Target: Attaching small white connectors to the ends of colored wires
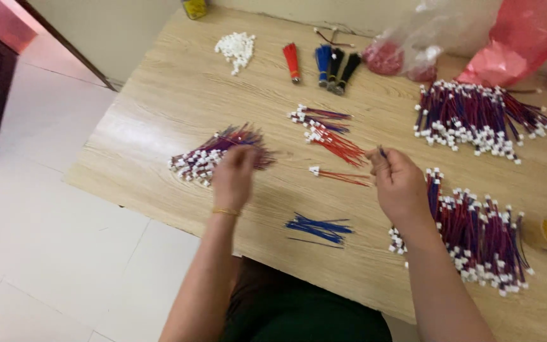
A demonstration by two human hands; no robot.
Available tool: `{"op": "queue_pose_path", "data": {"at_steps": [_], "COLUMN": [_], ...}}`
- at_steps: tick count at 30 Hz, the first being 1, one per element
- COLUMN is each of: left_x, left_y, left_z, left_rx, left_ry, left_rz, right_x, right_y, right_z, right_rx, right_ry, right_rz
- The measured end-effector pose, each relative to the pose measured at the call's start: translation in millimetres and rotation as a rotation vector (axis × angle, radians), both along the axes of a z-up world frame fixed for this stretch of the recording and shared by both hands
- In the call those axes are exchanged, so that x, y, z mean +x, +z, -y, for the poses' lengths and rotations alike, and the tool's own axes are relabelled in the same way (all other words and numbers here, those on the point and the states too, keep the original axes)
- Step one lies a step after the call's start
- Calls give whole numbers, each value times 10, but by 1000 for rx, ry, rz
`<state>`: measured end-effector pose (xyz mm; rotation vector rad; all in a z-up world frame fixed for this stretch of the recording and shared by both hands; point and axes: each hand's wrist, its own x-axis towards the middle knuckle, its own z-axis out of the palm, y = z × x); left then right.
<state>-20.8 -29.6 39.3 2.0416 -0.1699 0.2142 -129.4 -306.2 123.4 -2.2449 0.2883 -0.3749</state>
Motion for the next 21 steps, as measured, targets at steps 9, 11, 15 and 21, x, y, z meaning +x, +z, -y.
{"op": "queue_pose_path", "data": {"at_steps": [9,11,15,21], "left_x": [-9,-61,58,66], "left_y": [-482,-540,-1007,-953], "left_z": [462,765,1149,1121], "left_rx": [435,471,546,596], "left_ry": [-123,-198,-272,-242], "left_rz": [388,322,383,531], "right_x": [33,29,-37,-90], "right_y": [-342,-353,-359,-275], "right_z": [-58,-49,22,26], "right_rx": [147,145,190,224], "right_ry": [34,65,127,77], "right_rz": [-166,-134,-58,-176]}}
